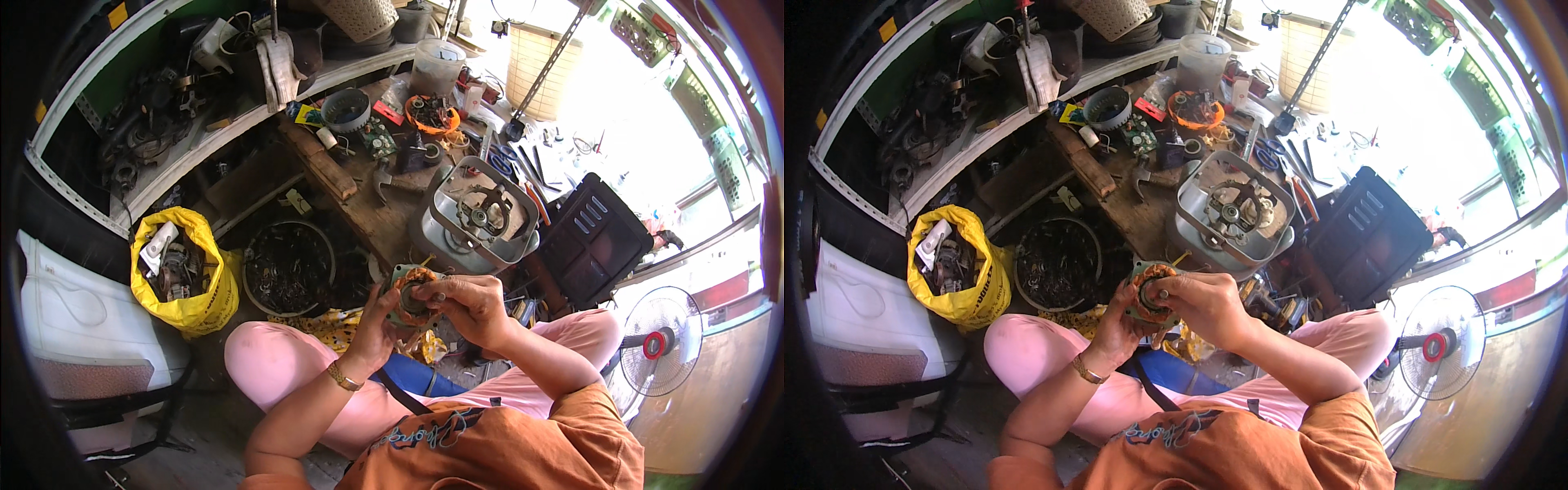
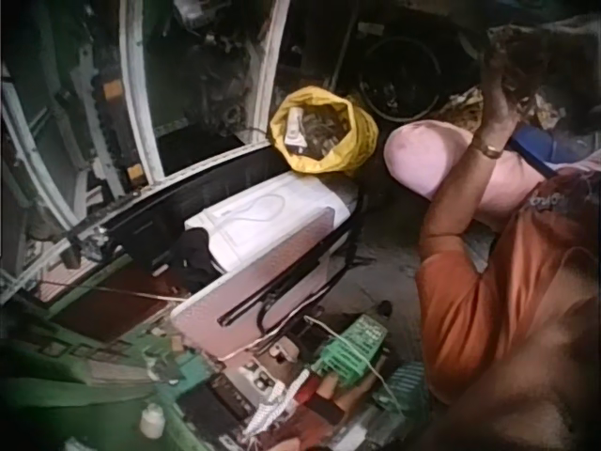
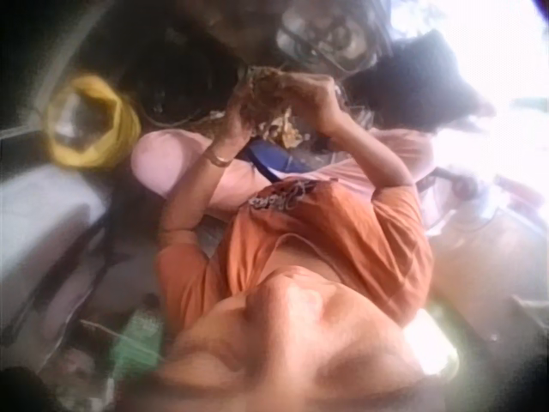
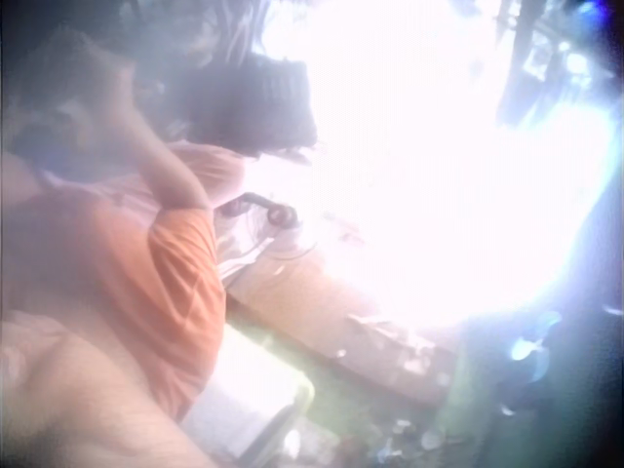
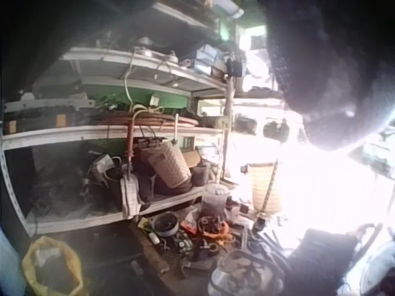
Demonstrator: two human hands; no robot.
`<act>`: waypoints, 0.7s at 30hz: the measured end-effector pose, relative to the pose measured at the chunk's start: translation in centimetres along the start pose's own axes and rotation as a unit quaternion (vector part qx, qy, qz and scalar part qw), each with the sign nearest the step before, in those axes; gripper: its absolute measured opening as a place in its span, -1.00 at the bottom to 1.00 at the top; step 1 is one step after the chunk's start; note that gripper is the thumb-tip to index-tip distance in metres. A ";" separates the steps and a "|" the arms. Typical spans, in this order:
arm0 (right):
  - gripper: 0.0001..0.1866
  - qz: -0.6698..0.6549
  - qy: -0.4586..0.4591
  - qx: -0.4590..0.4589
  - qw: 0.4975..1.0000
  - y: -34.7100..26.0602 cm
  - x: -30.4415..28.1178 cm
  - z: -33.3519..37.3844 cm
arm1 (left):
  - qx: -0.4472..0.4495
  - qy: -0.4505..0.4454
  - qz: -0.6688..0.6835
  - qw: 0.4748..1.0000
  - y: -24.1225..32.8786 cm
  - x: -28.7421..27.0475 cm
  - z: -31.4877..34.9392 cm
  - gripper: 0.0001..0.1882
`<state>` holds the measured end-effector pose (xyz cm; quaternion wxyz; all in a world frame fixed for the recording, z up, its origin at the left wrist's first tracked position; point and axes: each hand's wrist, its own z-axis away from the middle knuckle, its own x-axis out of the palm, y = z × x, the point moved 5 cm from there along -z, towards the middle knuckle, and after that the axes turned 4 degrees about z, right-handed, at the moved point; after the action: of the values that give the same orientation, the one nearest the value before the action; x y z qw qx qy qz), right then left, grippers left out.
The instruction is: The person disassembles an electric fan motor by hand and with a screwdriver, removing the metal housing, the stator coil, and the rotor assembly one piece at a time.
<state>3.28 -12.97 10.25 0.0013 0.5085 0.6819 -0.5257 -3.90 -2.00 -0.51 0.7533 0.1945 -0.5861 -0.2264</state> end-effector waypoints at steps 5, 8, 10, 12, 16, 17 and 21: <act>-0.69 0.009 0.011 -0.026 1.000 -0.3 -0.4 0.0 | -0.004 -0.018 -0.015 1.000 0.2 0.5 -0.2 -0.49; -0.75 0.014 0.009 -0.033 0.999 -0.2 -0.5 0.3 | -0.004 -0.019 -0.022 1.000 0.1 0.6 -0.1 -0.46; -0.77 0.016 0.011 -0.007 1.000 0.2 -0.5 0.6 | -0.001 -0.013 -0.022 1.000 -0.3 0.1 -0.2 -0.42; -0.79 0.003 0.015 0.012 1.000 0.5 -0.4 0.8 | -0.032 -0.021 0.010 0.999 -0.6 -0.1 -0.2 -0.36; -0.86 -0.005 0.054 0.024 0.998 1.0 -0.6 0.7 | -0.053 -0.011 0.022 0.998 -0.5 -0.2 -0.4 -0.23; -0.87 -0.008 0.066 0.035 0.997 0.8 -0.6 0.5 | -0.059 -0.004 0.034 0.998 -0.4 -0.2 -0.5 -0.25; -0.97 -0.070 0.094 0.093 0.989 2.9 -1.2 0.9 | -0.083 -0.018 0.043 0.995 0.4 0.7 -0.6 -0.22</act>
<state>5.35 -14.63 8.40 -0.1471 0.5046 0.6612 -0.5354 -3.16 -1.99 0.13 0.7652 0.1016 -0.5865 -0.2454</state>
